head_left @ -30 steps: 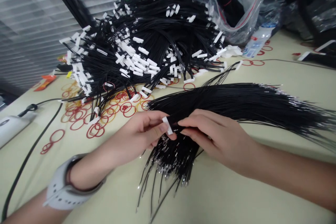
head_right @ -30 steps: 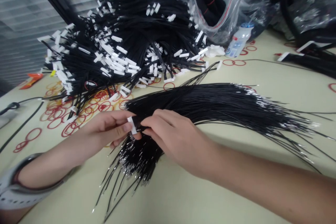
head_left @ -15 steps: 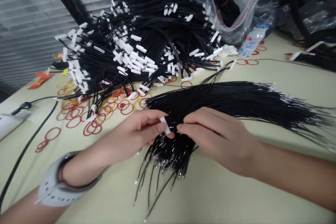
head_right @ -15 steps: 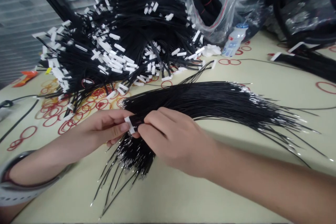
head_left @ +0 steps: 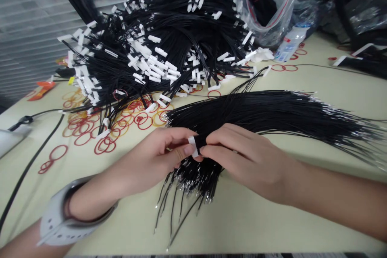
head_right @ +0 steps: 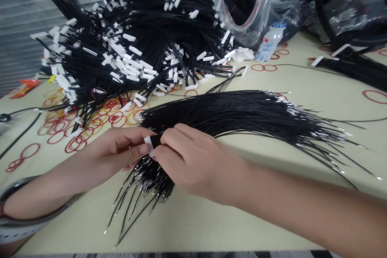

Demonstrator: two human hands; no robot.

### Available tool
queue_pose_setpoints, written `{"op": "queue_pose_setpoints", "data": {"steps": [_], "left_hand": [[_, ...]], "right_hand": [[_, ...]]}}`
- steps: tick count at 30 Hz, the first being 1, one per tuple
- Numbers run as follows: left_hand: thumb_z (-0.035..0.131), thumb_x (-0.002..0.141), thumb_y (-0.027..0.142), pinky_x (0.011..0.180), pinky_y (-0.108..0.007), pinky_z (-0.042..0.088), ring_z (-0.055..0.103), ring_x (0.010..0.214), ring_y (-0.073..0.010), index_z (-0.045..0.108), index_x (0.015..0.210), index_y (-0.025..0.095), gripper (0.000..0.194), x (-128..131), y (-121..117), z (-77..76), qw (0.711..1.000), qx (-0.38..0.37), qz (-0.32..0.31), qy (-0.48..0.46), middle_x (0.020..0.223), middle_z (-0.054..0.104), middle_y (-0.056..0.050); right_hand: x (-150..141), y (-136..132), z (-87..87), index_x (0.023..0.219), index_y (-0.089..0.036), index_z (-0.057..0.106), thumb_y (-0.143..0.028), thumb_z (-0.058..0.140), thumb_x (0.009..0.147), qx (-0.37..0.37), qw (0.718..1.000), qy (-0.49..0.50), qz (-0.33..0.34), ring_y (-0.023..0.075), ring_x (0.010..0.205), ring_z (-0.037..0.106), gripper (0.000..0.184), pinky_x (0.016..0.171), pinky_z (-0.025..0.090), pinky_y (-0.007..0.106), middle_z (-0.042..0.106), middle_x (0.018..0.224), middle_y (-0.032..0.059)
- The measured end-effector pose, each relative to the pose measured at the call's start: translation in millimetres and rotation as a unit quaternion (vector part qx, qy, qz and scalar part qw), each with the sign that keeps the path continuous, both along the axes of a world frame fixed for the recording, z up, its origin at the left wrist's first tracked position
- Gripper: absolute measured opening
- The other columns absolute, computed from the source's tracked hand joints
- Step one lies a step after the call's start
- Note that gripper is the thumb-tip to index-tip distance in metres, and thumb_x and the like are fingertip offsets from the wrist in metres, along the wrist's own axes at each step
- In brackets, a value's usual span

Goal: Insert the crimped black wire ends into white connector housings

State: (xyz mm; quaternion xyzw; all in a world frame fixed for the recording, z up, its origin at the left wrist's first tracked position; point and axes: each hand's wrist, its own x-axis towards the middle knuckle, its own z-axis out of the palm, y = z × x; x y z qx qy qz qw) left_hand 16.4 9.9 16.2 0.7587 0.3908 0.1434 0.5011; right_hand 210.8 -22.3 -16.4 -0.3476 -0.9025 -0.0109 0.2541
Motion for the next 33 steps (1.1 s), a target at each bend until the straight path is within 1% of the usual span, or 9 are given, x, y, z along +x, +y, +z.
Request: {"op": "queue_pose_setpoints", "data": {"steps": [4,7,10,13,17,20,23,27,33], "left_hand": [[0.045,0.088,0.019,0.047,-0.017,0.032,0.039,0.053,-0.0072,0.056,0.076,0.017,0.017,3.3,-2.1,0.0,1.0,0.028,0.002,0.003,0.063,0.048,0.005],[0.045,0.089,0.024,0.047,-0.017,0.034,0.04,0.053,-0.0074,0.056,0.081,0.018,0.015,3.7,-1.4,-0.1,1.0,0.002,0.025,-0.001,0.062,0.046,0.006],[0.046,0.089,0.026,0.047,-0.017,0.035,0.041,0.053,-0.0074,0.056,0.089,0.019,0.012,1.2,1.5,0.6,0.998,-0.02,0.059,-0.004,0.064,0.049,0.006],[0.046,0.089,0.025,0.046,-0.017,0.032,0.039,0.053,-0.0068,0.057,0.091,0.019,0.013,-4.6,6.1,1.9,0.997,-0.006,0.071,-0.006,0.067,0.053,0.005],[0.046,0.09,0.03,0.043,-0.018,0.029,0.036,0.05,-0.0063,0.057,0.098,0.02,0.017,-11.8,11.2,2.1,0.997,-0.031,0.075,0.002,0.077,0.059,0.003],[0.045,0.09,0.03,0.041,-0.017,0.028,0.036,0.049,-0.006,0.057,0.097,0.02,0.017,-13.2,11.7,2.1,0.996,-0.056,0.07,-0.009,0.078,0.059,0.002],[0.044,0.091,0.03,0.043,-0.017,0.03,0.037,0.05,-0.0054,0.056,0.092,0.019,0.017,-11.9,9.2,3.3,0.996,-0.063,0.057,-0.019,0.079,0.059,0.002],[0.044,0.092,0.03,0.046,-0.015,0.032,0.039,0.052,-0.005,0.057,0.09,0.02,0.016,-9.5,4.3,5.1,0.996,-0.065,0.051,-0.02,0.075,0.056,0.004],[0.046,0.091,0.028,0.047,-0.014,0.034,0.041,0.054,-0.0047,0.058,0.088,0.021,0.014,-10.0,1.1,4.8,0.997,-0.059,0.047,-0.03,0.071,0.053,0.006]], "right_hand": [[-2.4,0.2,-2.7,0.079,-0.017,0.06,-0.016,0.037,0.092,-0.003,1.0,0.01,0.002,0.0126,0.071,0.045,0.027,0.063,0.037,0.026,0.054,0.078,0.002],[-4.5,0.0,3.0,0.073,-0.016,0.06,-0.014,0.039,0.09,0.053,0.998,0.04,-0.013,0.0124,0.069,0.046,0.027,0.061,0.037,0.026,0.055,0.073,0.0021],[-3.0,-0.2,8.8,0.078,-0.013,0.062,-0.01,0.038,0.089,0.122,0.991,0.022,0.059,0.0147,0.071,0.049,0.027,0.065,0.04,0.029,0.058,0.074,0.0047],[3.6,2.1,7.7,0.082,-0.013,0.062,-0.007,0.037,0.087,0.097,0.987,-0.077,0.107,0.0156,0.071,0.047,0.026,0.063,0.038,0.03,0.058,0.077,0.0058],[11.9,8.7,0.6,0.079,-0.015,0.056,-0.004,0.036,0.087,0.04,0.991,-0.096,0.08,0.0147,0.071,0.043,0.024,0.065,0.036,0.029,0.055,0.082,0.0045],[11.0,11.2,-2.3,0.085,-0.015,0.054,-0.005,0.035,0.089,-0.007,0.997,-0.037,0.071,0.0145,0.077,0.046,0.022,0.069,0.036,0.029,0.056,0.086,0.0045],[5.4,10.0,-1.5,0.085,-0.014,0.056,-0.01,0.038,0.09,-0.038,0.999,0.032,0.019,0.0131,0.072,0.047,0.019,0.067,0.036,0.028,0.056,0.079,0.0031],[-1.3,5.6,4.4,0.084,-0.012,0.063,-0.014,0.037,0.091,0.015,0.999,0.027,-0.034,0.0137,0.065,0.045,0.027,0.06,0.035,0.028,0.057,0.08,0.0063],[-2.9,4.1,13.9,0.082,-0.007,0.068,-0.014,0.027,0.094,0.103,0.994,-0.005,-0.024,0.0174,0.062,0.051,0.043,0.055,0.036,0.03,0.061,0.073,0.0117]]}}
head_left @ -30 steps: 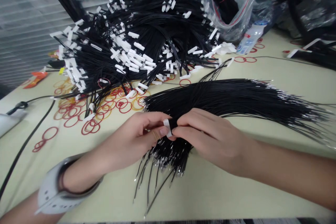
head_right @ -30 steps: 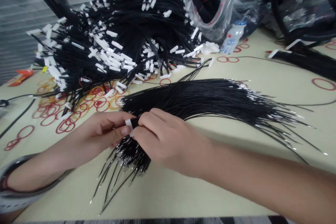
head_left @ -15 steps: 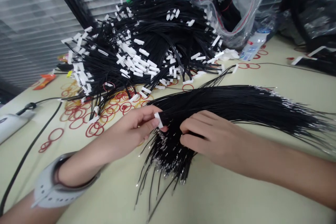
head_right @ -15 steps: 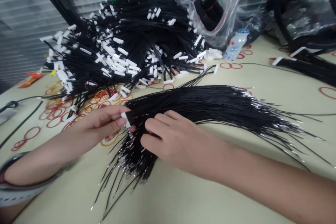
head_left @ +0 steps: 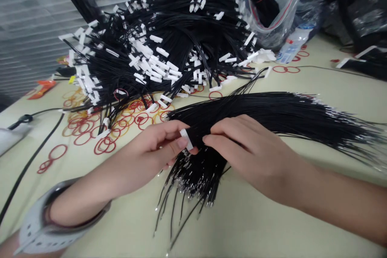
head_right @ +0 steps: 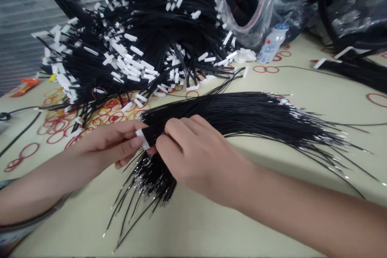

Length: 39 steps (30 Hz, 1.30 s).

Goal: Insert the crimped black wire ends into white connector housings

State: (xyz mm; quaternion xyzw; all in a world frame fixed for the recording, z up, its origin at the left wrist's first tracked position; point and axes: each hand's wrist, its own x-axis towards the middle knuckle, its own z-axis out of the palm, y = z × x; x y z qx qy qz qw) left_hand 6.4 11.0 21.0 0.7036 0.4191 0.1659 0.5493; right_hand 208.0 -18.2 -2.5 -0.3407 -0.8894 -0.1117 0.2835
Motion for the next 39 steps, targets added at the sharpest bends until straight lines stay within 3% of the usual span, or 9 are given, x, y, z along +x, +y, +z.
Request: {"op": "queue_pose_setpoints", "data": {"steps": [6,12,15,18,23,29,39], "left_hand": [[0.045,0.091,0.026,0.047,-0.015,0.034,0.04,0.053,-0.005,0.057,0.087,0.018,0.015,3.6,0.5,6.3,1.0,-0.026,-0.004,0.007,0.075,0.057,0.004],[0.045,0.091,0.027,0.047,-0.017,0.034,0.041,0.055,-0.0061,0.057,0.089,0.017,0.015,3.5,2.5,7.1,0.999,-0.048,-0.008,0.005,0.081,0.06,0.001],[0.046,0.091,0.027,0.047,-0.016,0.034,0.041,0.054,-0.0058,0.058,0.088,0.018,0.015,1.1,4.7,4.3,0.998,-0.056,-0.01,0.0,0.079,0.06,0.002],[0.047,0.09,0.025,0.046,-0.016,0.034,0.04,0.053,-0.0056,0.059,0.086,0.017,0.015,1.1,6.8,3.4,0.998,-0.066,-0.01,-0.005,0.075,0.059,0.002],[0.048,0.089,0.026,0.046,-0.017,0.034,0.041,0.052,-0.0055,0.059,0.083,0.016,0.016,3.1,9.2,3.5,0.997,-0.071,-0.022,0.007,0.075,0.06,0.001],[0.046,0.09,0.027,0.048,-0.018,0.034,0.041,0.053,-0.0063,0.059,0.084,0.016,0.018,1.5,9.0,3.6,0.997,-0.067,-0.037,0.016,0.077,0.061,0.001],[0.048,0.089,0.031,0.046,-0.019,0.033,0.041,0.052,-0.0069,0.058,0.087,0.018,0.017,-0.2,8.1,0.5,0.997,-0.064,-0.042,0.032,0.077,0.061,0.001]], "right_hand": [[1.5,2.8,-0.4,0.078,-0.01,0.067,-0.015,0.027,0.094,-0.023,0.999,0.012,0.024,0.0168,0.064,0.052,0.044,0.058,0.038,0.03,0.06,0.071,0.0075],[5.1,-0.6,-7.0,0.084,-0.014,0.065,-0.016,0.038,0.092,-0.042,0.999,0.029,0.002,0.0137,0.068,0.048,0.028,0.062,0.037,0.027,0.057,0.075,0.003],[5.5,0.6,-5.8,0.079,-0.014,0.065,-0.016,0.034,0.094,-0.05,0.998,0.024,0.031,0.0136,0.068,0.049,0.034,0.062,0.037,0.028,0.058,0.073,0.0034],[5.9,4.8,-4.0,0.074,-0.012,0.065,-0.015,0.03,0.095,-0.028,0.997,0.015,0.072,0.014,0.066,0.049,0.041,0.06,0.038,0.029,0.061,0.07,0.0056],[7.9,9.1,-6.1,0.07,-0.01,0.063,-0.008,0.034,0.091,0.047,0.991,0.02,0.127,0.016,0.068,0.05,0.036,0.06,0.041,0.031,0.06,0.066,0.0082],[7.8,6.7,-6.9,0.073,-0.009,0.064,-0.007,0.035,0.09,0.016,0.993,-0.006,0.117,0.0165,0.069,0.05,0.034,0.063,0.042,0.032,0.061,0.068,0.0085],[9.8,10.2,-9.8,0.081,-0.008,0.061,-0.008,0.032,0.091,0.044,0.986,0.016,0.158,0.0175,0.075,0.054,0.031,0.062,0.045,0.033,0.062,0.071,0.0097]]}}
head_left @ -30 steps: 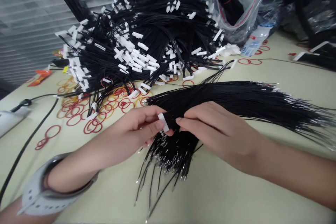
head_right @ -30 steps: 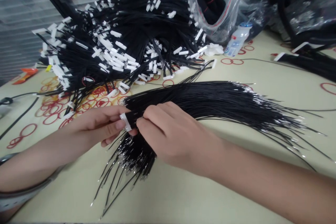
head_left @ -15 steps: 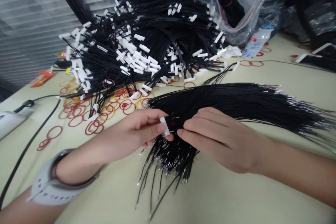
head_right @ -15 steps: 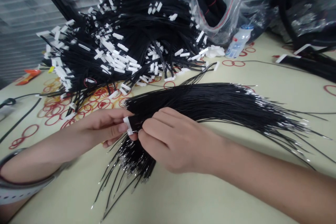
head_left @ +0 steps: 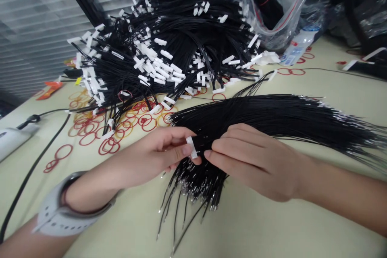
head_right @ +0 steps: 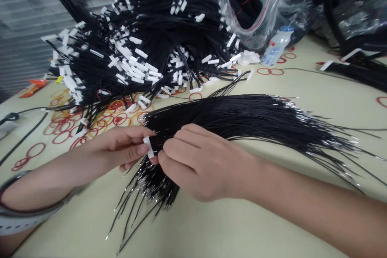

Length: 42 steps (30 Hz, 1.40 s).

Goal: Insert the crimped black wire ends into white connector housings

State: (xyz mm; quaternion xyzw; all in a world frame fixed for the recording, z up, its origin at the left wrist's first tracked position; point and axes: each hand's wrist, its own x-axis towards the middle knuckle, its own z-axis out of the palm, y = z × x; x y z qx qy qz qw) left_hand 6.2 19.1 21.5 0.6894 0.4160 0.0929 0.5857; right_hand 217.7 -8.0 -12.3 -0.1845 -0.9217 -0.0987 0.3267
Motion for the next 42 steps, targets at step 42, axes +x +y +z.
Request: {"op": "queue_pose_setpoints", "data": {"steps": [42], "left_hand": [[0.048,0.087,0.029,0.066,-0.024,0.045,0.056,0.066,-0.0103,0.056,0.074,0.014,0.021,-6.1,19.0,-5.3,0.987,0.113,0.104,-0.057,0.069,0.054,0.001]], "right_hand": [[-2.8,13.6,13.0,0.089,-0.014,0.06,-0.009,0.042,0.087,-0.075,0.98,-0.168,-0.07,0.0153,0.072,0.052,0.018,0.059,0.043,0.027,0.057,0.081,0.0054]]}}
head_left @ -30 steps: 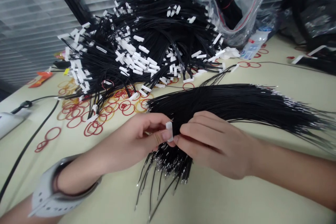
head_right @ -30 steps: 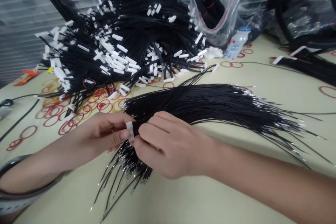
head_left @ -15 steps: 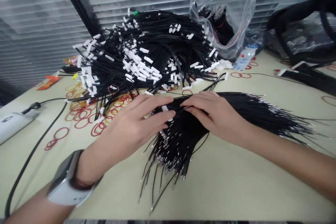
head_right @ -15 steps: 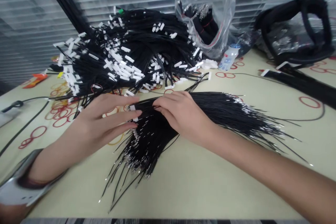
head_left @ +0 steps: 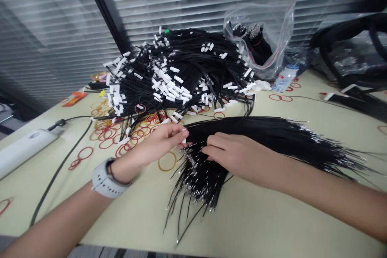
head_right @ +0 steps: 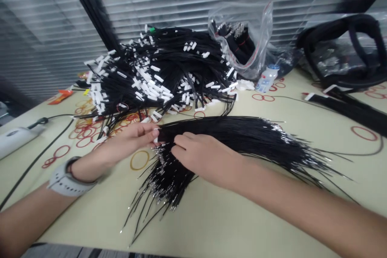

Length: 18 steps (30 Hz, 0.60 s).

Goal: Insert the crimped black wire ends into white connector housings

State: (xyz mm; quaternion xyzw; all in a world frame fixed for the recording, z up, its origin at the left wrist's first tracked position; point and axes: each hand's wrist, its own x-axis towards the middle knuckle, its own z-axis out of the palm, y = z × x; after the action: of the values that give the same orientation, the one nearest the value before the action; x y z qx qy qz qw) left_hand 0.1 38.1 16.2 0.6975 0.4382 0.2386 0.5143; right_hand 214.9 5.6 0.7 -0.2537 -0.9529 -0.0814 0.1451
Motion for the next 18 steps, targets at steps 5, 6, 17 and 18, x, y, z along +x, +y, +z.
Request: {"op": "queue_pose_setpoints", "data": {"steps": [5,6,17,18], "left_hand": [[0.05,0.085,0.021,0.069,-0.023,0.044,0.055,0.068,-0.009,0.059,0.081,0.012,0.013,-5.5,1.3,1.2,0.999,-0.034,-0.018,-0.012,0.073,0.056,0.0],[0.051,0.085,0.019,0.069,-0.022,0.044,0.054,0.067,-0.0085,0.059,0.08,0.012,0.011,-7.0,2.5,1.3,0.999,-0.037,-0.025,-0.015,0.073,0.056,0.001],[0.057,0.083,0.023,0.075,-0.024,0.048,0.057,0.075,-0.0099,0.061,0.084,0.015,0.009,-2.5,-1.6,-5.5,0.991,-0.102,-0.012,-0.081,0.079,0.061,0.0],[0.058,0.082,0.023,0.074,-0.023,0.048,0.057,0.075,-0.0099,0.061,0.084,0.015,0.009,-0.9,-3.5,-5.2,0.991,-0.109,-0.003,-0.082,0.079,0.061,0.0]], "right_hand": [[-4.9,13.5,-1.1,0.08,-0.017,0.055,-0.013,0.046,0.087,-0.088,0.996,0.005,-0.029,0.0152,0.074,0.048,0.011,0.056,0.038,0.025,0.051,0.08,0.0032],[-4.4,13.4,1.2,0.078,-0.017,0.053,-0.012,0.047,0.086,-0.109,0.993,0.021,-0.029,0.015,0.076,0.048,0.012,0.059,0.038,0.026,0.051,0.081,0.0031],[-5.2,-3.5,5.9,0.081,-0.019,0.055,-0.016,0.051,0.085,-0.263,0.937,0.191,-0.128,0.0107,0.078,0.051,0.007,0.082,0.032,0.031,0.058,0.079,-0.004],[-6.7,-4.8,7.4,0.079,-0.02,0.057,-0.016,0.053,0.084,-0.271,0.93,0.195,-0.155,0.0103,0.075,0.052,0.007,0.082,0.032,0.031,0.058,0.077,-0.0049]]}}
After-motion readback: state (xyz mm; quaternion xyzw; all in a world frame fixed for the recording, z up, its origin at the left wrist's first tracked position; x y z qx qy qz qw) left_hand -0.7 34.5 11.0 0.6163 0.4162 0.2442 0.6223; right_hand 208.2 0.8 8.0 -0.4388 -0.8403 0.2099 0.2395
